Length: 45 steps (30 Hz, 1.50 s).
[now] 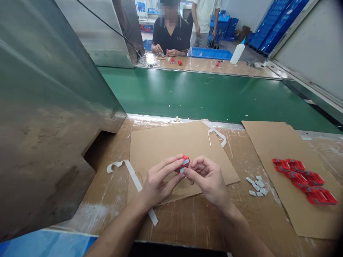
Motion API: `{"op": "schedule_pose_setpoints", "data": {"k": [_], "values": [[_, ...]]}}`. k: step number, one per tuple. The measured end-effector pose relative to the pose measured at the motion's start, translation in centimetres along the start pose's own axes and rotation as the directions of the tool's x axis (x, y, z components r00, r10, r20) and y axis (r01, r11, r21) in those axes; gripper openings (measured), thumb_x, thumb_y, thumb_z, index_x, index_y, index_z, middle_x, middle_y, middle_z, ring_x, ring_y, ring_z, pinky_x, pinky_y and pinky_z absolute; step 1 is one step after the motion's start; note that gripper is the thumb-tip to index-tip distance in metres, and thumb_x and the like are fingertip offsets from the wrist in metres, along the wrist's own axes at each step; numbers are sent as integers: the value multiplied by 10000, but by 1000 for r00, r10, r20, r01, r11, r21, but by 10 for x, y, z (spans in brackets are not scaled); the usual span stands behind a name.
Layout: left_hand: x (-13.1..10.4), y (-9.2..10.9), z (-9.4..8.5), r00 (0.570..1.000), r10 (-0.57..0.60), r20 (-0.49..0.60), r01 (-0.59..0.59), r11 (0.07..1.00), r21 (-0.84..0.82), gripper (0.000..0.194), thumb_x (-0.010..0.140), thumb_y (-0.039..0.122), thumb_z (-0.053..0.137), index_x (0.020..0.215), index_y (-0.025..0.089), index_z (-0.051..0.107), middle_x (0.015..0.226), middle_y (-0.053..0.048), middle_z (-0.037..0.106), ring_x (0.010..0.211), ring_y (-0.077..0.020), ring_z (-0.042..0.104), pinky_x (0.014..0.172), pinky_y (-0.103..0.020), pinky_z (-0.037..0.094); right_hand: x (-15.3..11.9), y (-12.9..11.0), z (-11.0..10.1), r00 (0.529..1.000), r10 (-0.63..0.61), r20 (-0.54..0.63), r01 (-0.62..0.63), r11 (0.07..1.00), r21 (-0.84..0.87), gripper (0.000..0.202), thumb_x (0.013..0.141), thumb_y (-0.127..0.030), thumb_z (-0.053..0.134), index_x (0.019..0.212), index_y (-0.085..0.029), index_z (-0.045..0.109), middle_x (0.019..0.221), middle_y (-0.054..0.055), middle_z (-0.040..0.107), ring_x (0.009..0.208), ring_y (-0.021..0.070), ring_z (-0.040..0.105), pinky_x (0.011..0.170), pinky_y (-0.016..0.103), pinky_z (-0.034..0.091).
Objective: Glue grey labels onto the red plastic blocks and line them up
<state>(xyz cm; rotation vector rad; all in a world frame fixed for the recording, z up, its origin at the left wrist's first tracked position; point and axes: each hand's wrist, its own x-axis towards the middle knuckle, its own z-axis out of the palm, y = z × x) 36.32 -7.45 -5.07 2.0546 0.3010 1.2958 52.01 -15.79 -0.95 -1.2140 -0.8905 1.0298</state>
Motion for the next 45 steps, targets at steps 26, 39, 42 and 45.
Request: {"op": "schedule_pose_setpoints", "data": {"k": [26, 39, 42, 45], "values": [[8, 19, 6, 880, -444, -170, 357, 853, -382, 457, 661, 386, 937, 1011, 168, 742, 845, -69, 810, 710, -164, 764, 672, -202, 625, -4, -3, -1, 623, -697, 355, 710, 313, -631, 256, 923, -77, 642, 1135, -218, 607, 1046, 85, 653, 988, 216, 647, 803, 370, 605], [-1, 18, 9, 933, -239, -270, 201, 966, -162, 408, 702, 360, 917, 1015, 172, 735, 786, -39, 769, 665, -129, 696, 671, -201, 581, -7, -6, 9, 599, -721, 348, 693, 249, -677, 253, 901, -21, 615, 1096, -180, 640, 882, 67, 653, 814, 190, 604, 709, 319, 570], [2, 19, 9, 914, -310, -262, 255, 941, -224, 425, 703, 439, 902, 970, 154, 735, 771, -60, 772, 646, -143, 704, 638, -210, 592, -7, -6, 9, 592, -735, 330, 692, 255, -675, 249, 909, -35, 623, 1096, -199, 634, 893, 61, 651, 825, 185, 620, 713, 318, 581], [4, 21, 8, 902, -354, -248, 295, 923, -246, 436, 713, 484, 883, 942, 145, 729, 748, -65, 766, 623, -150, 706, 604, -212, 596, -8, -6, 9, 567, -751, 337, 709, 238, -664, 265, 923, -53, 618, 1134, -212, 626, 899, 62, 657, 835, 189, 639, 723, 328, 587]]}}
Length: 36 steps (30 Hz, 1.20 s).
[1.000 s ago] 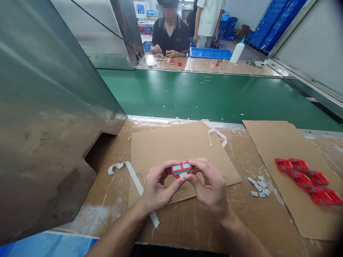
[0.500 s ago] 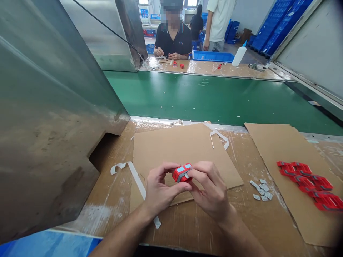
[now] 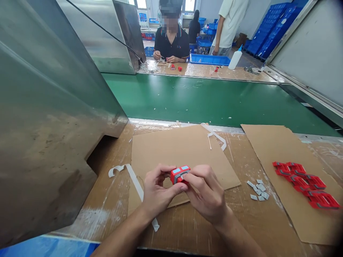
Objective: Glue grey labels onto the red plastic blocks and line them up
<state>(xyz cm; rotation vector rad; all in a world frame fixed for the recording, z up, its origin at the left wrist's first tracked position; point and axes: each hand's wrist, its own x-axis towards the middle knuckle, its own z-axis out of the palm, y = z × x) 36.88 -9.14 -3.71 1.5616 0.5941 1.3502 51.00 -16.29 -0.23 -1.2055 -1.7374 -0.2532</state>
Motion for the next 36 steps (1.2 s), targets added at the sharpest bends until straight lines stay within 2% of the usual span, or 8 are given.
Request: {"op": "schedule_pose_setpoints", "data": {"k": [7, 10, 13, 16, 20, 25, 29, 36], "values": [[-1, 1, -4, 984, 176, 38, -180, 953, 243, 370, 718, 379, 901, 968, 168, 727, 769, -47, 773, 627, -160, 715, 618, -232, 604, -4, 2, 0, 998, 21, 67, -18, 999, -45, 252, 918, -16, 557, 1096, -181, 627, 872, 67, 688, 828, 204, 636, 738, 328, 565], [0, 0, -4, 981, 187, 46, -193, 948, 252, 378, 706, 359, 911, 981, 172, 732, 751, -37, 768, 608, -155, 706, 605, -228, 600, -4, 3, 1, 996, 13, 85, -9, 998, -58, 232, 933, -33, 538, 1080, -186, 631, 852, 53, 693, 800, 193, 638, 743, 319, 565], [2, 1, -3, 995, 94, 29, -96, 989, 112, 367, 693, 357, 921, 947, 173, 731, 729, -29, 760, 602, -141, 703, 591, -202, 590, -2, 2, -1, 998, 9, 60, -7, 999, -31, 228, 936, -37, 564, 1091, -187, 637, 857, 49, 676, 799, 180, 630, 733, 301, 569], [6, 3, -2, 997, -62, 44, 67, 987, -145, 368, 735, 439, 882, 933, 182, 709, 750, -30, 762, 609, -125, 711, 555, -166, 570, 0, 2, -4, 998, 66, -18, -65, 997, 28, 267, 927, -99, 650, 1177, -190, 619, 989, 86, 666, 934, 202, 646, 809, 331, 595], [9, 3, -4, 968, -153, 197, 208, 932, -297, 382, 806, 483, 815, 1008, 191, 674, 804, -54, 762, 655, -138, 726, 571, -176, 578, 0, 7, -9, 988, 133, 85, -147, 971, 190, 309, 966, -198, 642, 1270, -221, 586, 1148, 110, 686, 1086, 229, 675, 896, 377, 611], [11, 5, -11, 965, -17, 262, 74, 975, -210, 115, 918, 282, 725, 1005, 207, 725, 1089, -109, 719, 1005, -197, 710, 857, -295, 601, -3, 13, -12, 980, 141, 141, -172, 955, 243, 318, 952, -267, 688, 1261, -220, 626, 1056, 89, 720, 976, 215, 718, 810, 332, 634], [14, 9, -16, 932, -4, 361, 70, 983, -169, 78, 951, 187, 662, 964, 194, 738, 978, -90, 726, 889, -168, 708, 802, -275, 588, -5, 12, -12, 985, 110, 130, -138, 963, 230, 339, 943, -284, 703, 1270, -221, 638, 1025, 88, 721, 908, 204, 724, 760, 313, 635], [13, 7, -12, 950, 87, 300, -30, 982, -189, 103, 952, 133, 642, 974, 194, 722, 994, -94, 757, 995, -209, 728, 907, -356, 603, -7, 7, -10, 992, 93, 88, -108, 978, 181, 362, 938, -193, 696, 1293, -192, 628, 1061, 106, 703, 981, 213, 711, 829, 316, 625]]}}
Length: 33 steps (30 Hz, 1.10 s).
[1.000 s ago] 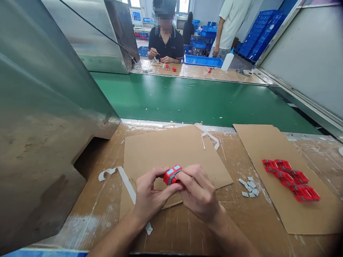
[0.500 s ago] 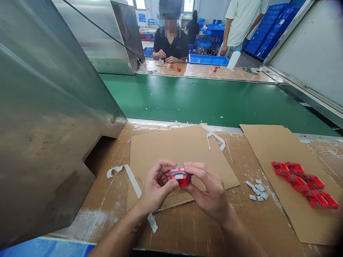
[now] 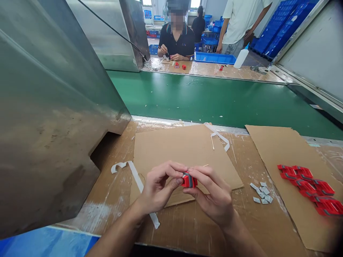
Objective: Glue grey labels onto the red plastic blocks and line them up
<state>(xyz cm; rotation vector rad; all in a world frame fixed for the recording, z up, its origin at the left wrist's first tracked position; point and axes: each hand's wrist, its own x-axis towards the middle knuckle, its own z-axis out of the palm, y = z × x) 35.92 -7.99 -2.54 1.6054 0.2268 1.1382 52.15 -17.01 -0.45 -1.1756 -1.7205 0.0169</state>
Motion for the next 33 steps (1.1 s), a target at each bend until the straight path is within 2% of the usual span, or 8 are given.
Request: {"op": "schedule_pose_setpoints", "data": {"k": [3, 7, 10, 15, 20, 24, 29, 33], "values": [[2, 0, -4, 998, 62, 11, -63, 977, 202, 114, 933, 126, 665, 984, 207, 728, 1032, -92, 743, 1042, -223, 694, 949, -388, 573, 0, 3, -3, 999, -10, 33, 10, 1000, 3, 361, 929, -170, 701, 1283, -181, 629, 1063, 104, 706, 992, 209, 714, 842, 301, 625], [2, 2, -10, 971, 213, 110, -240, 857, 457, 209, 889, 36, 677, 1024, 191, 716, 896, -60, 687, 824, -170, 624, 736, -293, 545, 1, 6, -6, 996, -37, 82, 39, 999, -25, 345, 949, -155, 668, 1290, -157, 621, 1070, 112, 705, 985, 200, 713, 846, 288, 624], [0, 2, -10, 953, 258, 158, -303, 790, 534, 271, 878, -33, 640, 1062, 164, 672, 865, -55, 669, 770, -152, 585, 696, -272, 515, 1, 4, -5, 995, -56, 83, 63, 995, -83, 333, 977, -177, 633, 1308, -146, 606, 1066, 121, 716, 978, 201, 714, 840, 295, 624], [-1, -2, -11, 941, 285, 185, -340, 792, 508, 270, 875, -81, 580, 1025, 137, 632, 864, -62, 657, 808, -157, 592, 720, -273, 519, -2, 0, 2, 996, -77, 42, 80, 992, -94, 321, 1006, -290, 608, 1295, -149, 600, 1022, 115, 725, 938, 199, 719, 799, 303, 629], [2, 1, -13, 903, 369, 218, -428, 751, 503, 295, 870, -100, 582, 1057, 117, 651, 899, -72, 656, 869, -162, 593, 747, -274, 519, -2, -1, 2, 995, -103, 5, 103, 988, -114, 299, 1006, -306, 607, 1271, -168, 609, 1047, 109, 719, 940, 183, 708, 827, 283, 617], [3, 7, -11, 867, 404, 292, -498, 682, 535, 301, 874, -117, 561, 1052, 100, 669, 942, -87, 657, 925, -164, 592, 786, -264, 516, -4, -11, -6, 995, -76, 72, 87, 982, -166, 277, 1006, -265, 594, 1255, -145, 613, 1082, 118, 714, 978, 188, 695, 883, 287, 604], [-4, 15, 1, 820, 407, 403, -573, 576, 583, 284, 881, -125, 558, 1055, 65, 678, 946, -95, 661, 907, -152, 580, 798, -250, 495, -23, -28, -16, 998, 33, 59, -16, 965, -261, 320, 982, -152, 573, 1302, -137, 582, 1132, 112, 715, 1001, 209, 665, 870, 326, 592], [-12, 24, 21, 789, 369, 490, -609, 571, 550, 306, 943, -83, 490, 1147, 58, 669, 987, -113, 662, 935, -171, 577, 832, -280, 488, -45, -36, -32, 999, 22, -26, -29, 949, -313, 292, 966, -131, 569, 1255, -120, 605, 1068, 113, 720, 929, 223, 641, 805, 348, 580]]}}
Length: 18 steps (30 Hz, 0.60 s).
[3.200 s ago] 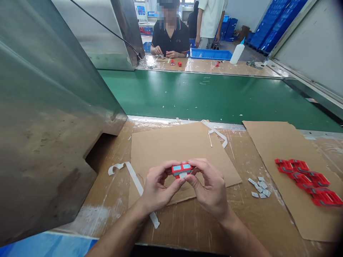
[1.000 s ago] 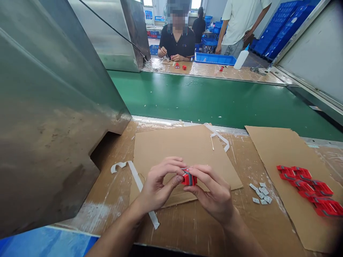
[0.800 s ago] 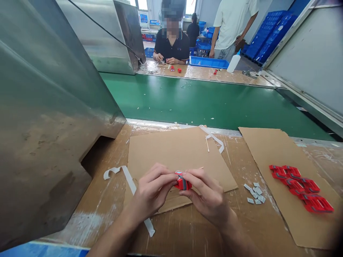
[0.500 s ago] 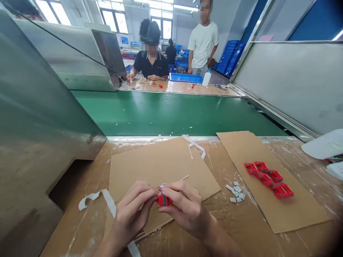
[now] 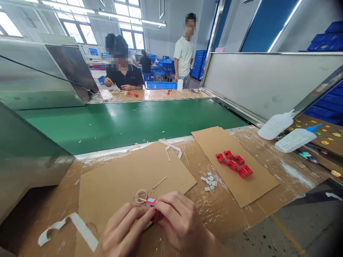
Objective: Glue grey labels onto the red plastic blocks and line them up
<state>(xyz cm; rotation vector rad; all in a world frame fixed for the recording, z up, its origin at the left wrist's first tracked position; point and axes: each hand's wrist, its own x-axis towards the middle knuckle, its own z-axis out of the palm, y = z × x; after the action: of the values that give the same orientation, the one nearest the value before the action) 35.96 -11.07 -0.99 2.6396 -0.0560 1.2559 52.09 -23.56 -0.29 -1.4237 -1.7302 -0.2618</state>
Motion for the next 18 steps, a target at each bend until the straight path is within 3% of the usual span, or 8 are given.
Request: {"op": "schedule_pose_setpoints", "data": {"k": [4, 8, 13, 15, 18], "values": [[19, 23, 22, 996, 12, 93, -9, 1000, -29, 267, 1033, 59, 426, 1131, 99, 671, 1021, -112, 687, 982, -201, 584, 876, -304, 481, -29, 6, -25, 995, 44, -86, -52, 994, -94, 248, 967, -166, 614, 1213, -138, 636, 986, 100, 708, 896, 221, 623, 787, 341, 565], [39, 45, 64, 995, 20, 100, -14, 998, -56, 306, 1064, 129, 348, 1006, 127, 648, 846, -72, 676, 742, -181, 545, 684, -296, 440, -66, 11, -51, 979, 169, -115, -188, 965, -183, 213, 981, -133, 577, 1181, -156, 645, 881, 70, 678, 801, 199, 615, 697, 314, 550], [60, 69, 110, 969, 81, 232, -62, 994, -86, 340, 1061, 152, 298, 942, 145, 617, 751, -57, 632, 646, -203, 518, 590, -321, 425, -107, 11, -75, 924, 355, -142, -379, 897, -226, 245, 986, -132, 552, 1210, -187, 637, 934, 67, 666, 852, 190, 644, 739, 296, 573], [66, 75, 118, 956, 85, 280, -55, 992, -114, 300, 1056, 161, 327, 986, 146, 619, 805, -65, 650, 684, -213, 552, 613, -332, 466, -120, 19, -86, 905, 395, -156, -423, 870, -252, 250, 992, -160, 553, 1218, -219, 641, 959, 60, 666, 880, 189, 651, 763, 291, 573], [69, 75, 117, 950, 36, 310, 5, 991, -132, 268, 1032, 149, 403, 1236, 137, 576, 1078, -131, 669, 914, -250, 626, 760, -371, 550, -138, 51, -109, 845, 465, -266, -534, 765, -359, 226, 989, -278, 593, 1203, -254, 660, 1024, 65, 677, 945, 216, 653, 828, 336, 560]]}}
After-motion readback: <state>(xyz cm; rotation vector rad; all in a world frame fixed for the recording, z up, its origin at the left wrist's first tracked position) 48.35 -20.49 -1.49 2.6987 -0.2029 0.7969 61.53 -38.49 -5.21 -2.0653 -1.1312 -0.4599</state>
